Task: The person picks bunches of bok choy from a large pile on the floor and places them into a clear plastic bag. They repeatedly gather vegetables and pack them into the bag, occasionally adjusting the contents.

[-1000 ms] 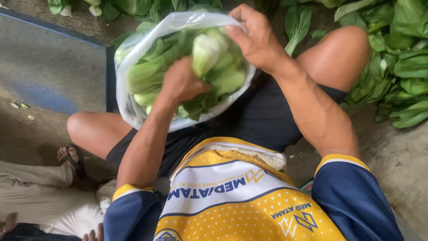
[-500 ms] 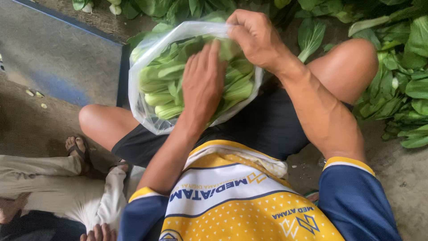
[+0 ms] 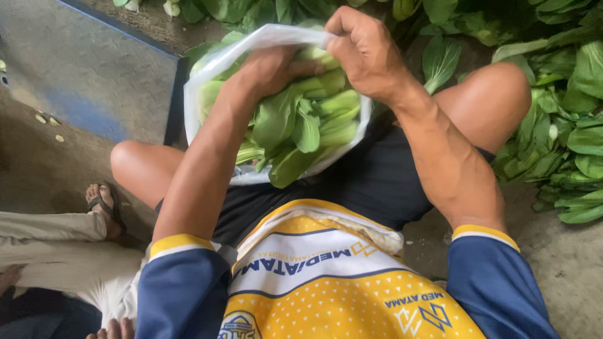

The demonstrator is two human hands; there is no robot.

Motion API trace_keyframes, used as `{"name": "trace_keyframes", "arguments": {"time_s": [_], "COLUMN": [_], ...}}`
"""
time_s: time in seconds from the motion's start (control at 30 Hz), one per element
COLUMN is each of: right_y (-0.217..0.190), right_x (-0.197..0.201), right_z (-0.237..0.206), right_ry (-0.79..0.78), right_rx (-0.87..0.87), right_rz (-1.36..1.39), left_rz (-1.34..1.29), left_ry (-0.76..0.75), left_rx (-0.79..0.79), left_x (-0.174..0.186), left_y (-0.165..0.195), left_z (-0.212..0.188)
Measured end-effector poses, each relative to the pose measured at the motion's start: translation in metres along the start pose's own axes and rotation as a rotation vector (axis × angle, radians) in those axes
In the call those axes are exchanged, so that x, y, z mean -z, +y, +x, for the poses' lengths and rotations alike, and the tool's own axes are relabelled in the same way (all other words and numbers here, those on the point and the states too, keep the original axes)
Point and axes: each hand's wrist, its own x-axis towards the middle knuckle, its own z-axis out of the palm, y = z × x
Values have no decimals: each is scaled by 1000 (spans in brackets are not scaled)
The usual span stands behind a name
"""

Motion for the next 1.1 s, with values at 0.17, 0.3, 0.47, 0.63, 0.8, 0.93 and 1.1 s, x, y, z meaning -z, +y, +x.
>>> {"name": "trace_keyframes", "arguments": {"time_s": [0.17,0.3,0.47,0.63,0.8,0.93,1.1], "right_y": [-2,3,6,7,8,5,1], "right_x": [0,2,5,8,6,-2,-8], "right_z": [5,5,4,0,0,4,4], "right_ry": [19,6,-2,-3,33,64,76], "right_rx": [48,-28,29,15,-34,64,120], "right_rz": [28,51,43,31,40,-16,-22], "left_rz": [136,280,638,556,365,125,110], "left_ry": [-99,-17,93,-42,3,291,67], "left_rx": [193,161,47,184,26,-151,9], "left_x": [8,26,-11,-25,-26,-33,-1], "left_y": [8,65,97,70,56,47,70], "left_z": [15,-6,-31,-26,-37,-41,-32]}}
